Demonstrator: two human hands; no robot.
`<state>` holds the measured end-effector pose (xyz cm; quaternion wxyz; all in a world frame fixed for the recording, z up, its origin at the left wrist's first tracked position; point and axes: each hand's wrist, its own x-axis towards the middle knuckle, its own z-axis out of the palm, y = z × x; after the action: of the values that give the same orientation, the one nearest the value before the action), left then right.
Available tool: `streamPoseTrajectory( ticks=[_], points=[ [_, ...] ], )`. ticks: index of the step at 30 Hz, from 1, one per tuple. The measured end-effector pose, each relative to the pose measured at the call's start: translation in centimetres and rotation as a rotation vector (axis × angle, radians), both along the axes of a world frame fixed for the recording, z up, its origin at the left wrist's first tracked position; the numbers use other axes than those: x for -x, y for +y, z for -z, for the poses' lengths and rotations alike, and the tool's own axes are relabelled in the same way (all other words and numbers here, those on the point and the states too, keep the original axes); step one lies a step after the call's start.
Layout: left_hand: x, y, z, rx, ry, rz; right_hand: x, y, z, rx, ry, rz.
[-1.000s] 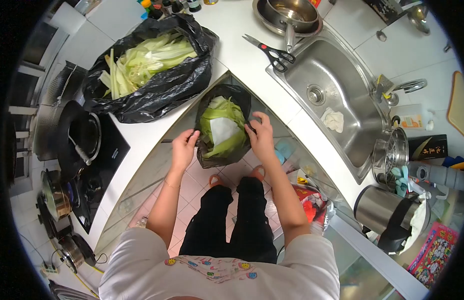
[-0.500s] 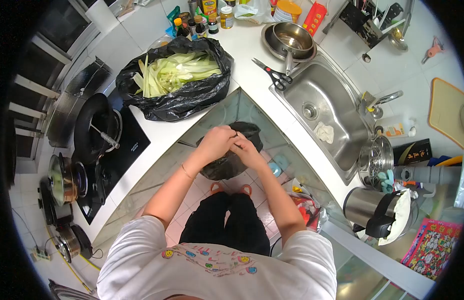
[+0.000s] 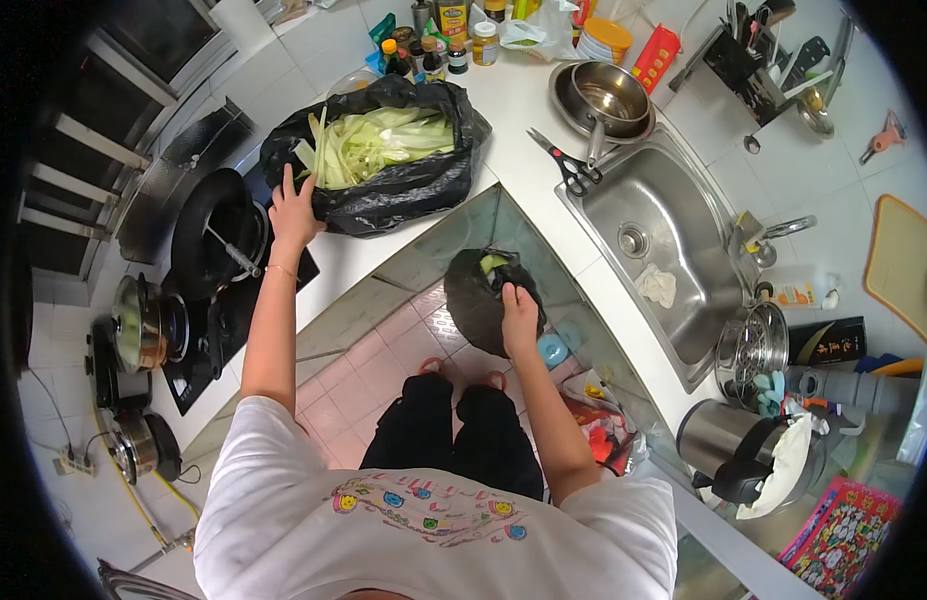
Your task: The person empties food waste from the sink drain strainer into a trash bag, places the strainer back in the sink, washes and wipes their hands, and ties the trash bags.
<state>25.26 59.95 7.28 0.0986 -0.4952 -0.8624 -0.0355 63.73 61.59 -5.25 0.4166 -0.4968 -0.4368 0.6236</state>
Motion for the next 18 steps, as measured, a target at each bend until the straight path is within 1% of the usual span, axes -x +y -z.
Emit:
streamPoseTrajectory(
  ticks=[2, 3, 4, 6, 8, 10, 12, 14, 15, 18],
  points=[
    [3.0, 1.0, 3.0, -0.039, 0.065, -0.051, -0.9, -0.5, 0.0, 0.054, 0.017, 0.075],
    [2.7, 1.4, 2.1, -0.121, -0.008, -0.095, -1.1, -0.7, -0.5, 0.074, 0.103, 0.139],
    [2.5, 1.5, 1.1, -0.259, -0.029, -0.05, -1.5, -0.7, 0.4, 0.031, 0.12, 0.201],
    [2.3, 1.2, -1.6, -0.426, -0.135, 0.133, -3.0, -1.1, 1.7, 0.058, 0.138, 0.233],
    [1.5, 0.7, -3.8, -0.472, -0.225, 0.243, -3.2, -2.0, 2.0, 0.057, 0.178, 0.283],
    [0.2, -0.2, -4.3, -0.557, -0.344, 0.35, -2.7, -2.7, 1.4, 0.074, 0.226, 0.329],
    [-1.1, -1.6, -3.5, -0.557, -0.496, 0.412, -1.9, -3.2, 1.0, 0.062, 0.188, 0.371],
    [-3.0, -3.4, -2.9, -0.58, -0.521, 0.501, -0.9, -3.4, -0.5, 0.044, 0.127, 0.43],
    [-4.0, -4.3, -3.0, -0.591, -0.563, 0.527, -1.1, -3.2, -0.1, 0.016, 0.029, 0.42],
    [-6.9, -6.3, -3.5, -0.63, -0.656, 0.571, -0.3, -2.3, -3.2, -0.041, -0.008, 0.401]
  ],
)
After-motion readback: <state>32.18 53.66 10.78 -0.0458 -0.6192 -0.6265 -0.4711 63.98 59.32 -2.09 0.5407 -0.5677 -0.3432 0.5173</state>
